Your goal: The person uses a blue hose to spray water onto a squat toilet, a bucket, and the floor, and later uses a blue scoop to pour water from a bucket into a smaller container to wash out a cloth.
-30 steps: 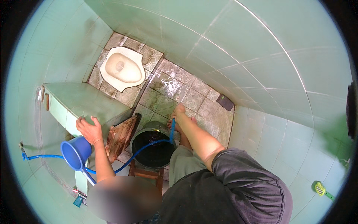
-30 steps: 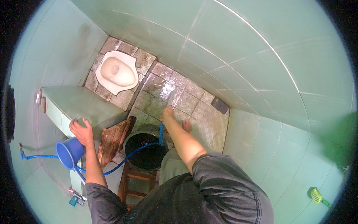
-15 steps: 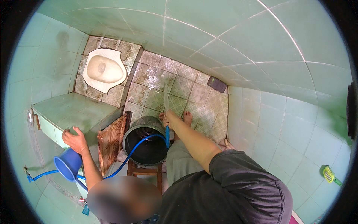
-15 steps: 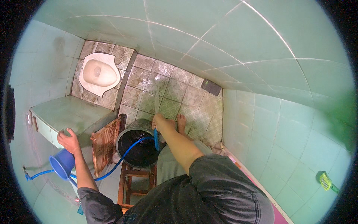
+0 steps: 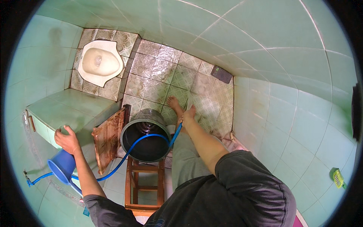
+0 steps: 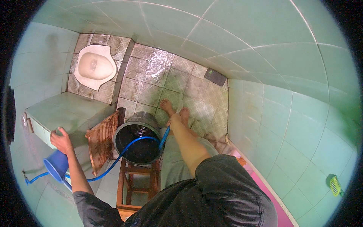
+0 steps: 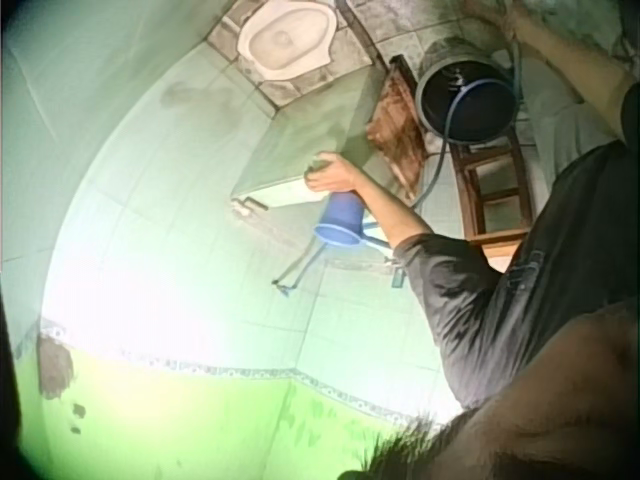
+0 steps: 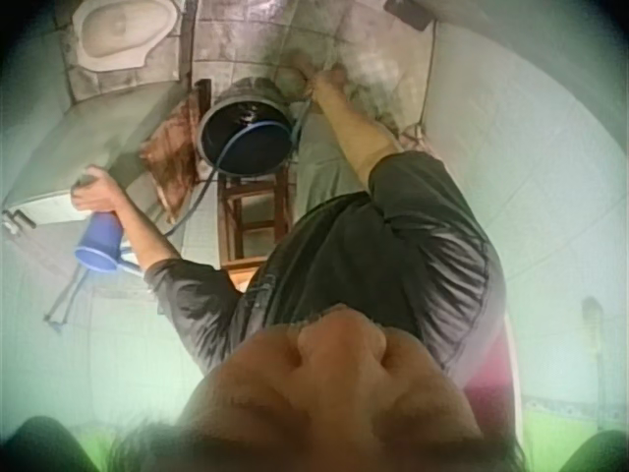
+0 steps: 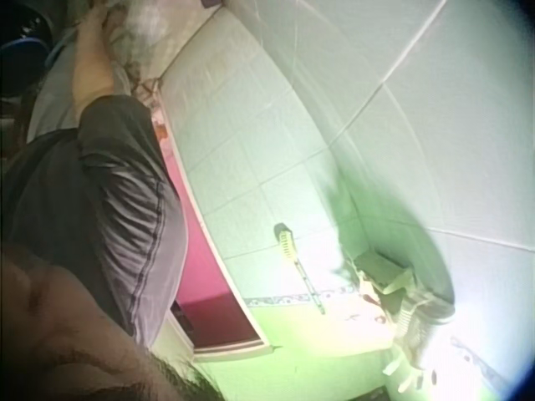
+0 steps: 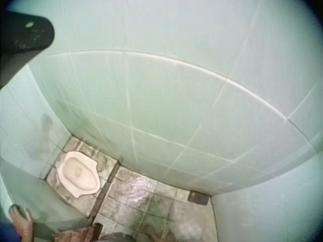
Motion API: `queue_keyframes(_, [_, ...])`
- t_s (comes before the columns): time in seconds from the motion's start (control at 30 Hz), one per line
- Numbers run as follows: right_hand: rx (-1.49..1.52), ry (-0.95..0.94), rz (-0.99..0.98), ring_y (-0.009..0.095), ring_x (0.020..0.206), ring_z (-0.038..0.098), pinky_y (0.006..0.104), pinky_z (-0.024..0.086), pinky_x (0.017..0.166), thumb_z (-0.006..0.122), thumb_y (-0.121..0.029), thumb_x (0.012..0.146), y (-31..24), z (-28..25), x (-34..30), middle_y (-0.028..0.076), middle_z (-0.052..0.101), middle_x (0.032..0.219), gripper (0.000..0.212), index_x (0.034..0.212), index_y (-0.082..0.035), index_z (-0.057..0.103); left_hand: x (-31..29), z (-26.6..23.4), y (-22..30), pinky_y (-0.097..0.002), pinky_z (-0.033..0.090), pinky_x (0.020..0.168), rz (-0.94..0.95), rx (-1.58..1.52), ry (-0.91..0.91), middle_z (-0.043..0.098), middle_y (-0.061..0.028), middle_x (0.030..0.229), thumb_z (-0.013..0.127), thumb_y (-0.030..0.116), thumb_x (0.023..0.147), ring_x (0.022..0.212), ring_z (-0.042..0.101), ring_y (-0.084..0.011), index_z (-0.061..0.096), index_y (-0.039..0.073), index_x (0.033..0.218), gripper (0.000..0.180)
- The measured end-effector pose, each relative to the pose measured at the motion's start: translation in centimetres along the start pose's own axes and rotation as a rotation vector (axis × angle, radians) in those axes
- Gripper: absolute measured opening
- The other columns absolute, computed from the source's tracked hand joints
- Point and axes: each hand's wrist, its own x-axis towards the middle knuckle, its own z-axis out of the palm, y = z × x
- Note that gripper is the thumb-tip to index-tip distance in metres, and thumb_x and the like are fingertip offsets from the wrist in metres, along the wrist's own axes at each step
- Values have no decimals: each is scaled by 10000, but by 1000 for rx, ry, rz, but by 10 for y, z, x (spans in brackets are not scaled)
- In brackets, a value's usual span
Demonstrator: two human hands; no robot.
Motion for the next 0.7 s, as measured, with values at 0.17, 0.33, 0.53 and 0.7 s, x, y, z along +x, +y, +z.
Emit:
queue_keyframes(0.17, [45,-2,225,138,365,277,285,232,355,211,-535,963,-11,-19,35,9,334,543,482,789,-177,483,5,-1,10,-438,425,931,-7,-17,-3,598,-175,1039,568,361,879,1049,535,-340,613,-18,1030,411])
queue_keyframes(0.33, [33,68,42,213,403,266,374,236,420,234,-687,867,-12,-14,28,61,375,582,561,960,-194,487,2,4,2,-437,426,926,-6,16,-12,600,-175,1035,566,370,877,1043,537,-339,613,-16,1035,419])
queue_keyframes(0.53, [291,-306,126,139,398,265,283,223,383,336,-521,932,-12,-6,-4,9,320,539,443,683,-156,359,4,2,4,-437,426,928,-18,3,-15,597,-176,1040,567,372,875,1053,532,-342,607,-18,1046,427])
queue_keyframes(0.7, [47,-247,359,180,392,277,321,226,391,347,-429,926,3,77,-47,40,356,580,306,819,-152,421,7,0,11,-442,423,934,-16,-38,2,594,-178,1050,578,346,868,1057,529,-345,604,-19,1031,400])
